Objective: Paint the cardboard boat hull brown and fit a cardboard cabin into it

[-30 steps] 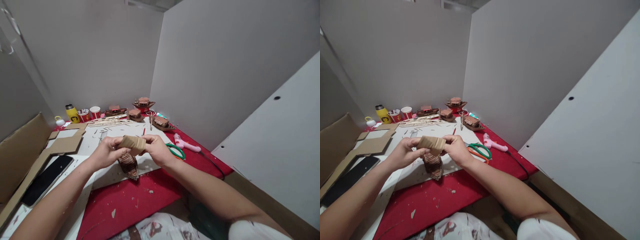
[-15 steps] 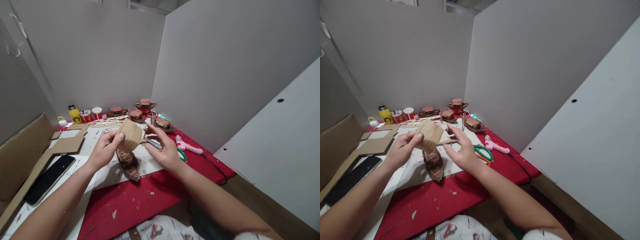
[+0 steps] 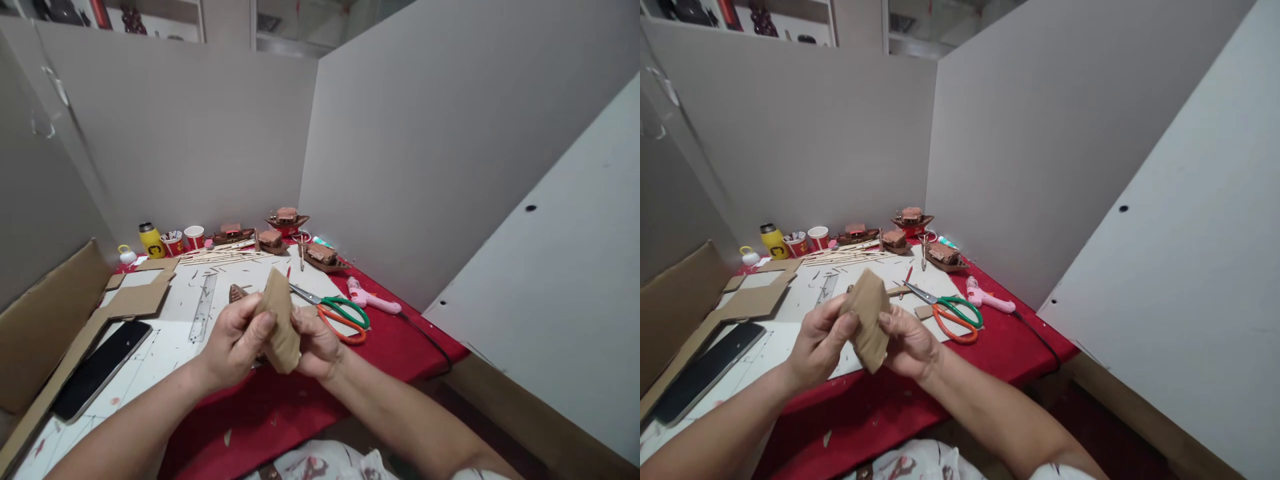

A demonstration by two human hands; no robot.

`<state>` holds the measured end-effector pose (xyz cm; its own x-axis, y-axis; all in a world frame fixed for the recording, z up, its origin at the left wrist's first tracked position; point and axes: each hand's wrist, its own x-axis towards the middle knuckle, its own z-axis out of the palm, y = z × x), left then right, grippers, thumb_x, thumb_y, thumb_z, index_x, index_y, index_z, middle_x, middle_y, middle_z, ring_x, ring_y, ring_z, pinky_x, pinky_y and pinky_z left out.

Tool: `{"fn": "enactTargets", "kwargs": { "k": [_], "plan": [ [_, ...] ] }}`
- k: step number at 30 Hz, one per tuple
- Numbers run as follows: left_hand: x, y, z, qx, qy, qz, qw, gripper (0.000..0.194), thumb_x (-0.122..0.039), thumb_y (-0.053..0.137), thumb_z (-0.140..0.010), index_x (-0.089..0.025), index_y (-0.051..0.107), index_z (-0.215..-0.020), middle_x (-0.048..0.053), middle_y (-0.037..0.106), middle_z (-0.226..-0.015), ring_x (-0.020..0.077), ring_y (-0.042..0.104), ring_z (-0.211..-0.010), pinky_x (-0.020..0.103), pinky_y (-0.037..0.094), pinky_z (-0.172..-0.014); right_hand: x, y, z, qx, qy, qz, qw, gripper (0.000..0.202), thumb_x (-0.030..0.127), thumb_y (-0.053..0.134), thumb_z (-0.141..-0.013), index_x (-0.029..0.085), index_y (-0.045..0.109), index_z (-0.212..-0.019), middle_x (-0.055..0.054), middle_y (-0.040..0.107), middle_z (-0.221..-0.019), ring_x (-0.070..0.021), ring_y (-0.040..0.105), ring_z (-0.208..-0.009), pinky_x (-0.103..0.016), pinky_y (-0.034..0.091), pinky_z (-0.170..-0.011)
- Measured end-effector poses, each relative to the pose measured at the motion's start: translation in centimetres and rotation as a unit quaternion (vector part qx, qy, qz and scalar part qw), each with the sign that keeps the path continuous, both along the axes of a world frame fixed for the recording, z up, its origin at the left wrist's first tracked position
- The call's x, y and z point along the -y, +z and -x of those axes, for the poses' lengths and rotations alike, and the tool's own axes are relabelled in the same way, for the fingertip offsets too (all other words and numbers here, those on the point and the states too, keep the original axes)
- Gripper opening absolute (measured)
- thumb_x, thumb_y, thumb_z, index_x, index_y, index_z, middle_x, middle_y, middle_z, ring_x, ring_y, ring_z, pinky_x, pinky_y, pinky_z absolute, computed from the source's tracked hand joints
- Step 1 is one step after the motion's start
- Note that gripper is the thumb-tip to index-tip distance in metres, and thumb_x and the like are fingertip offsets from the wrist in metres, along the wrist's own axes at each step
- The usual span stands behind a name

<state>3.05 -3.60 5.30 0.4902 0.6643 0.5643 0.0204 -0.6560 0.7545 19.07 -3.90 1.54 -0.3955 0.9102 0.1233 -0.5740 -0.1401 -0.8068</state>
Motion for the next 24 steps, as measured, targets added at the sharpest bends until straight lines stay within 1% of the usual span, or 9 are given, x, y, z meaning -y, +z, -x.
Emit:
{"fn": "enactTargets", "kwargs": {
  "k": [3,6,8,10,14,18,19,21,24],
  "plan": [
    [-0.3,0.7,0.6,-0.033,-0.027,0.072,0.997,0.035,-0.047,0.045,-0.095,-0.017,0.051,-0.076,-0.001,0.048,-0.073,0.0122,0.043,-0.066,0.024,0.038,-0.062,-0.2,-0.4,-0.1,0.006,0.016,-0.001,1.0,0.052,0.055,0.086,-0.054,0.018,0.07,-0.087,-0.004,0.071,-0.073,-0.0152,0.063,-0.062,-0.026,0.052,-0.06],
    [-1.2,1.9,1.7,-0.091,-0.075,0.178,0.977,0.039,-0.052,0.048,-0.092,-0.016,0.055,-0.081,0.001,0.052,-0.078,0.0134,0.046,-0.071,0.025,0.04,-0.065,-0.6,0.3,-1.2,0.029,0.006,-0.019,0.999,0.055,0.054,0.085,-0.057,0.018,0.071,-0.096,-0.005,0.073,-0.081,-0.0158,0.065,-0.068,-0.025,0.052,-0.063],
    [-1.7,2.5,2.2,-0.13,-0.096,0.205,0.965,0.04,-0.054,0.049,-0.091,-0.015,0.058,-0.087,0.001,0.053,-0.081,0.0139,0.047,-0.073,0.025,0.04,-0.066,-0.8,0.9,-2.0,0.056,-0.008,-0.035,0.998,0.048,0.048,0.086,-0.061,0.015,0.073,-0.094,-0.005,0.072,-0.08,-0.0153,0.064,-0.07,-0.025,0.051,-0.066],
    [-1.8,2.6,2.2,-0.159,-0.065,0.176,0.969,0.04,-0.055,0.05,-0.09,-0.016,0.057,-0.088,0.0,0.052,-0.081,0.0136,0.046,-0.073,0.024,0.039,-0.064,-0.8,1.2,-2.3,0.103,-0.047,-0.07,0.991,0.034,0.038,0.085,-0.066,0.014,0.075,-0.088,-0.002,0.07,-0.074,-0.0133,0.061,-0.065,-0.024,0.05,-0.064],
    [-1.1,1.5,1.2,-0.166,0.079,0.045,0.982,0.043,-0.053,0.043,-0.093,-0.019,0.044,-0.066,-0.003,0.042,-0.063,0.0118,0.039,-0.06,0.025,0.031,-0.056,-0.3,1.5,-2.0,0.17,-0.142,-0.148,0.964,0.024,0.036,0.082,-0.071,0.017,0.077,-0.084,0.0,0.069,-0.071,-0.0122,0.057,-0.063,-0.024,0.048,-0.061],
    [0.3,0.8,0.3,-0.11,0.186,-0.098,0.971,0.041,-0.041,0.046,-0.094,-0.021,0.033,-0.06,-0.005,0.035,-0.056,0.0103,0.033,-0.052,0.026,0.026,-0.053,0.6,2.4,-1.6,0.148,-0.106,-0.138,0.973,0.025,0.036,0.083,-0.069,0.018,0.078,-0.086,-0.002,0.072,-0.076,-0.0141,0.061,-0.069,-0.025,0.051,-0.067],
    [0.7,0.8,0.3,-0.091,0.193,-0.12,0.969,0.04,-0.038,0.047,-0.094,-0.021,0.032,-0.06,-0.005,0.034,-0.055,0.01,0.033,-0.051,0.026,0.026,-0.052,0.9,2.8,-1.5,0.14,-0.095,-0.136,0.976,0.024,0.035,0.084,-0.068,0.018,0.078,-0.084,-0.002,0.071,-0.076,-0.0139,0.061,-0.068,-0.025,0.051,-0.067],
    [1.4,0.9,0.3,-0.062,0.173,-0.149,0.972,0.039,-0.033,0.045,-0.095,-0.022,0.032,-0.06,-0.005,0.033,-0.054,0.0098,0.033,-0.048,0.026,0.026,-0.05,1.5,3.3,-1.4,0.116,-0.067,-0.127,0.983,0.022,0.035,0.085,-0.067,0.018,0.078,-0.08,-0.001,0.07,-0.073,-0.0128,0.06,-0.064,-0.025,0.051,-0.064],
    [2.1,0.9,0.5,-0.028,0.081,-0.192,0.978,0.039,-0.034,0.04,-0.097,-0.023,0.03,-0.061,-0.004,0.032,-0.053,0.0116,0.034,-0.048,0.028,0.027,-0.05,2.1,3.2,-0.9,0.068,0.024,-0.086,0.994,0.026,0.037,0.088,-0.061,0.016,0.076,-0.071,-0.001,0.068,-0.066,-0.0116,0.059,-0.058,-0.023,0.049,-0.06]
  ]
}}
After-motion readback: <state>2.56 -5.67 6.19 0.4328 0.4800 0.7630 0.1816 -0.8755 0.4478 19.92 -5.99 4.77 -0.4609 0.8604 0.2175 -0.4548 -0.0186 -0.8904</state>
